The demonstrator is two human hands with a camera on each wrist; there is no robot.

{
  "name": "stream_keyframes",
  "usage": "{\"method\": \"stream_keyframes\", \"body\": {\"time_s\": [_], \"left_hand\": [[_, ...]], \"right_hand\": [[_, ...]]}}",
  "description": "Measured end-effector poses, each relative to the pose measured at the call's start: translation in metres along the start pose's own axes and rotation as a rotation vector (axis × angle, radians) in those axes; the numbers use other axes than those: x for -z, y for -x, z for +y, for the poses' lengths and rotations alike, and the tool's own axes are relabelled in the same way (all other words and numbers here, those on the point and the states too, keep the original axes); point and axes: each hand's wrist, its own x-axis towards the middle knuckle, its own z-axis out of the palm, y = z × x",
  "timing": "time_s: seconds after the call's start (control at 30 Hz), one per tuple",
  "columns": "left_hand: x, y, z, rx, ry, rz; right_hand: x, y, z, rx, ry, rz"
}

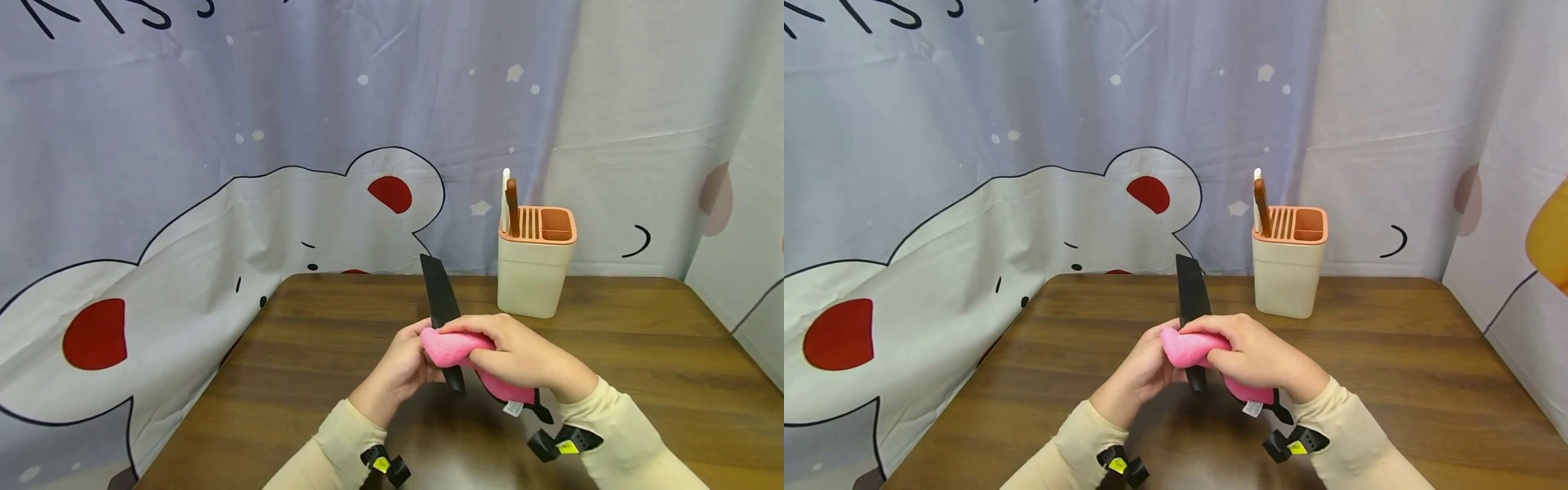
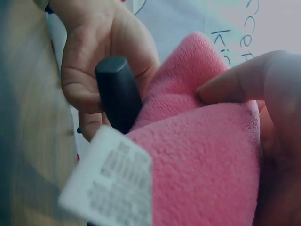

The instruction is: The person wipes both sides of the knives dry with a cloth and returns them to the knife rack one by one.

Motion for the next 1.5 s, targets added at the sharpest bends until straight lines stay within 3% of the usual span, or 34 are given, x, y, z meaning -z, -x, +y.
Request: {"method": "stream_keyframes", "body": {"time_s": [0.2,0.37,0.43,0.53,0.63,0.73,0.83,1.0,1.13,1.5], "left_hand": [[0.005,-0.002,0.004,-0.021,0.025,0.013],[0.007,-0.002,0.005,-0.012,0.032,0.017],[0.007,-0.002,0.005,-0.009,0.035,0.018],[0.006,-0.002,0.005,-0.011,0.028,0.023],[0.003,-0.001,0.004,-0.009,0.012,0.021],[-0.002,0.002,0.003,-0.001,-0.01,0.001],[-0.007,0.004,0.002,0.011,-0.009,-0.032],[-0.013,0.008,0.002,0.012,0.009,-0.082],[-0.013,0.009,0.002,0.001,0.033,-0.085],[-0.007,0.01,0.008,-0.021,0.069,-0.099]], "right_hand": [[0.006,0.001,-0.002,0.045,-0.081,-0.116],[0.013,0.003,0.002,0.014,-0.194,-0.189],[0.019,0.004,0.006,-0.004,-0.266,-0.184],[0.029,0.006,0.012,-0.028,-0.309,-0.104],[0.035,0.008,0.018,-0.075,-0.227,0.048],[0.034,0.006,0.021,-0.161,-0.076,0.192],[0.025,0.001,0.02,-0.199,0.045,0.263],[0.0,-0.007,0.015,-0.154,0.129,0.248],[-0.014,-0.009,0.009,-0.124,0.18,0.26],[-0.011,-0.004,-0.008,-0.029,0.165,0.269]]}}
